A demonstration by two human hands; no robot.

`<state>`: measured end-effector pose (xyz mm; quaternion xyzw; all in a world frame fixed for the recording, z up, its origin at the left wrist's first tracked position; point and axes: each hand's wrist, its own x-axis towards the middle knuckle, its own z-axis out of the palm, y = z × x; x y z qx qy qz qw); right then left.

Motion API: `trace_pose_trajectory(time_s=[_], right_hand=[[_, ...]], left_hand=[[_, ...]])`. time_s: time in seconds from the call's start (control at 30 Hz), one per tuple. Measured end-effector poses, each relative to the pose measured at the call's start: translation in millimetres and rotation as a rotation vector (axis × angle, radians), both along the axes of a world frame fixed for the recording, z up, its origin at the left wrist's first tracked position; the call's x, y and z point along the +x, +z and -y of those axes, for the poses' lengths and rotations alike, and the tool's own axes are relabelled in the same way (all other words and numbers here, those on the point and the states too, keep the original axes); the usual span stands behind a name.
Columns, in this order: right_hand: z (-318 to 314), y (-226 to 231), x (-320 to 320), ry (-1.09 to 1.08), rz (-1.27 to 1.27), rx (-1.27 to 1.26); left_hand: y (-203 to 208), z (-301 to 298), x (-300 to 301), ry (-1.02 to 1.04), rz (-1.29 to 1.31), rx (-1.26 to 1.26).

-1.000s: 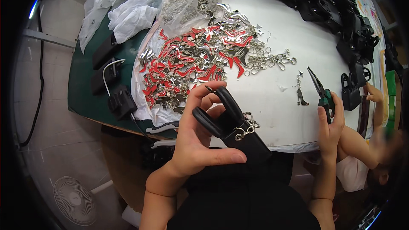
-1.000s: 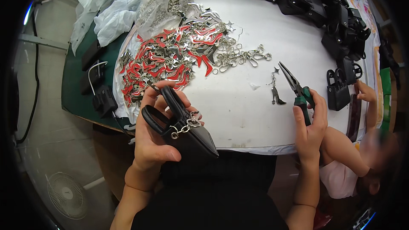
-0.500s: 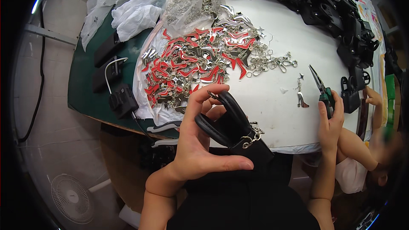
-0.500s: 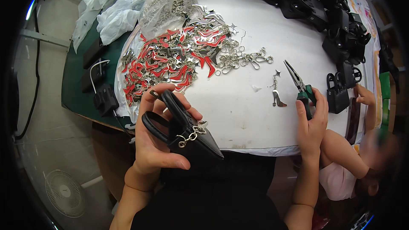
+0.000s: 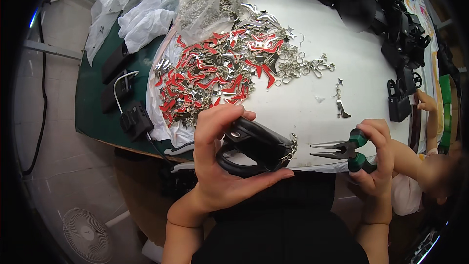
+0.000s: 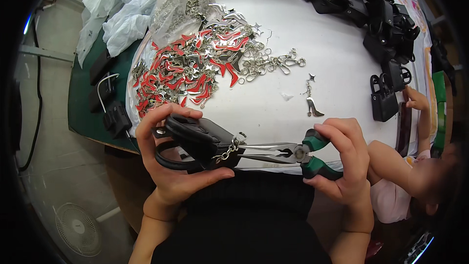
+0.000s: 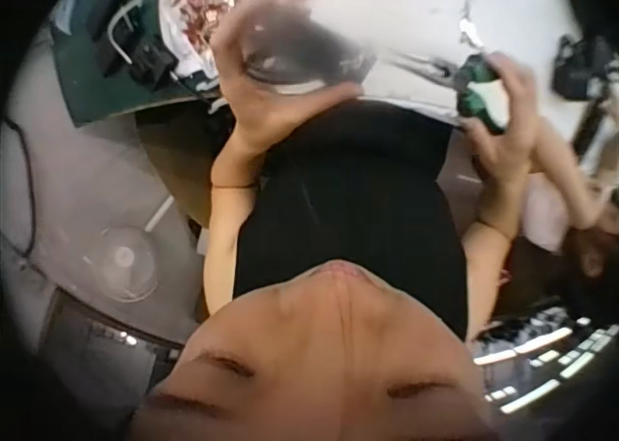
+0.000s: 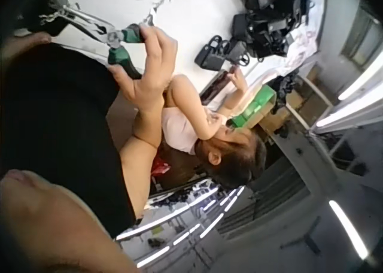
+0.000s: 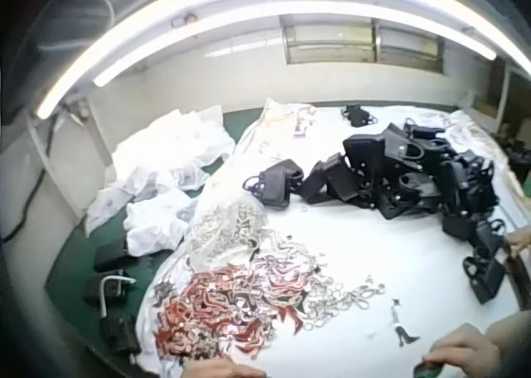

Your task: The person attaches small metal charms and chain links to black plastic pouches using pliers, repeating the process for multiple items.

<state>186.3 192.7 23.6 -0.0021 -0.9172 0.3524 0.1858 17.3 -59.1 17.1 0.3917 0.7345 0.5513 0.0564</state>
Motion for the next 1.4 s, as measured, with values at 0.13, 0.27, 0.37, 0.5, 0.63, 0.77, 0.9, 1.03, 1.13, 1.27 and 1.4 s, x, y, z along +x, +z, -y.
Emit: trace_pose_trajectory(time_s=[0.13, 0.27, 0.37, 0.5, 0.63, 0.77, 0.9, 1.03, 1.13, 1.27, 1.4], right_hand=[[0.2, 2.0, -1.6, 0.009, -0.013, 0.029], [6.7, 4.6, -2.8, 0.036, -0.023, 0.076], [8.8, 5.5, -3.2, 0.032, -0.025, 0.118], [10.9, 6.3, -4.8, 0.04, -0.026, 0.145], [12.3, 11.3, -3.6, 0.04, -0.019, 0.173], [14.7, 18.3, -3.0, 0.045, 0.0, 0.232], [16.1, 17.4, -4.4, 0.037, 0.022, 0.229], [16.3, 15.5, -5.0, 0.032, 0.014, 0.226], [16.6, 18.0, -3.6, 0.046, 0.022, 0.225], [17.8, 17.5, -4.0, 0.034, 0.016, 0.24], [18.3, 19.7, -4.2, 0.042, 0.01, 0.271]], left_hand=[[0.1, -2.4, -1.2, 0.018, -0.187, 0.014], [-4.9, -5.4, 1.1, 0.01, -0.164, 0.168], [-1.2, -2.2, 0.9, -0.001, -0.205, 0.048], [-0.4, -2.9, 1.1, -0.009, -0.218, 0.053], [-0.4, -3.9, 3.8, 0.005, -0.215, 0.028], [-3.7, 1.1, 4.1, 0.006, -0.148, 0.015], [-1.9, 3.8, 1.5, -0.01, -0.156, 0.013], [-1.3, 4.1, 1.8, -0.005, -0.152, 0.013], [0.2, 3.5, 3.2, -0.004, -0.151, 0.016], [1.1, 3.2, 2.6, 0.001, -0.173, 0.006], [0.5, 3.9, 2.5, -0.002, -0.168, 0.005]])
